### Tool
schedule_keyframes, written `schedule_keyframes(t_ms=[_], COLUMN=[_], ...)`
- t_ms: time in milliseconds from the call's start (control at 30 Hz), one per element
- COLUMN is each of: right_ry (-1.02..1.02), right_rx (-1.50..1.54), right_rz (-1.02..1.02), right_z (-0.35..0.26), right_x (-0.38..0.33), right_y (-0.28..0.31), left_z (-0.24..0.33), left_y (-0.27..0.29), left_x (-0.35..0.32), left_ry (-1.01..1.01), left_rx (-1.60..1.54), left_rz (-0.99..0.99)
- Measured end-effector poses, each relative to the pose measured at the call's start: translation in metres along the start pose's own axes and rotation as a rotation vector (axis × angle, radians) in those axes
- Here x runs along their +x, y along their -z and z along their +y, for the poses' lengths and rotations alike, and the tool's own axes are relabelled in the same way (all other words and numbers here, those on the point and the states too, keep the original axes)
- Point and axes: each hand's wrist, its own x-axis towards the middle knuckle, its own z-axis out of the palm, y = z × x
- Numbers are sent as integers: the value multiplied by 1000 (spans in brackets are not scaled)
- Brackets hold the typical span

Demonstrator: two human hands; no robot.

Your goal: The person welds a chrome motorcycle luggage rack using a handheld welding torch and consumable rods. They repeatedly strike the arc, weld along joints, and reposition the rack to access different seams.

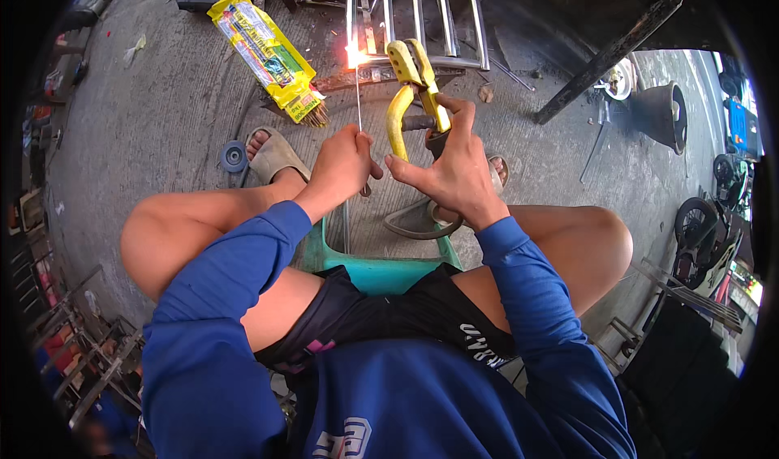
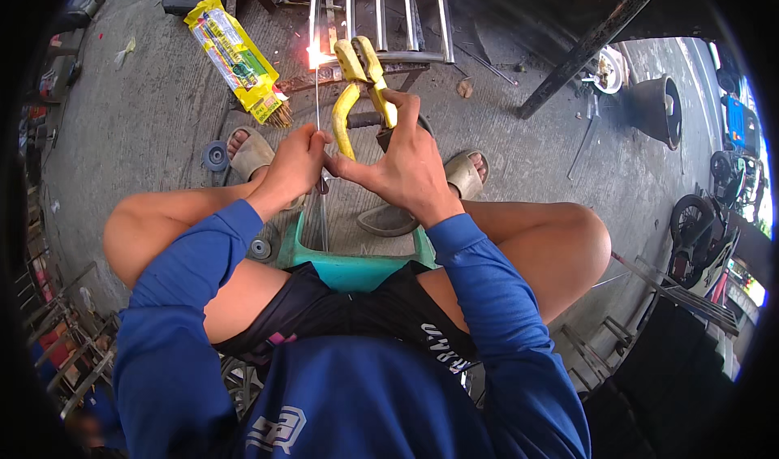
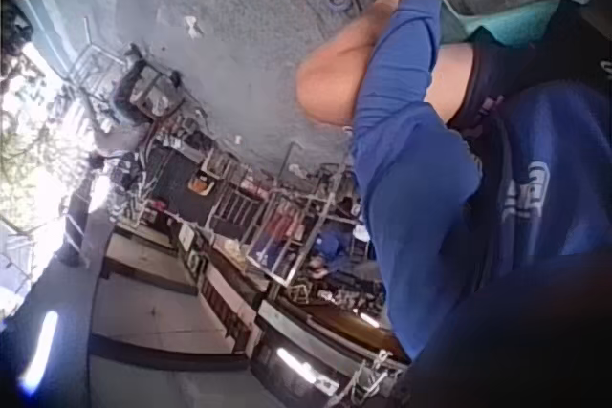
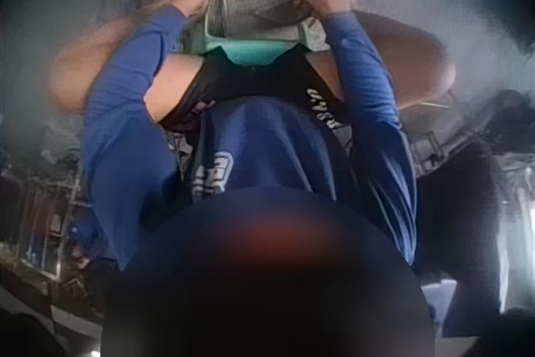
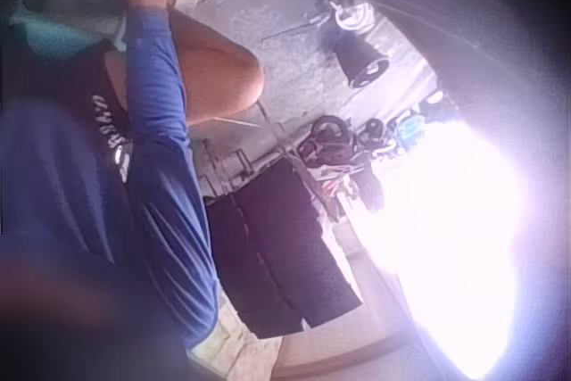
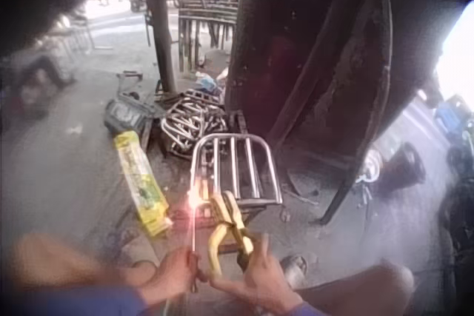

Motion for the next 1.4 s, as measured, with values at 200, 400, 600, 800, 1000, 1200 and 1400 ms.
schedule_keyframes(t_ms=[200,400,600,800,1000,1200,1400], right_ry=[-7,-35,-61,-25,-63,10,77], right_rx=[-52,-80,-55,-28,-22,-58,-8], right_rz=[10,-20,-51,-30,-55,-3,62], right_z=[1,-3,-5,-3,-2,4,6], right_x=[-1,0,-1,1,1,1,1], right_y=[-2,0,0,-2,-1,-4,-8], left_z=[22,16,-11,-1,25,2,-9], left_y=[2,2,-2,0,5,-7,-8], left_x=[-7,-6,5,-1,-5,2,10], left_ry=[-14,55,-395,-379,18,41,-31], left_rx=[61,0,776,691,299,3,91], left_rz=[3,-42,9,42,-113,-91,54])
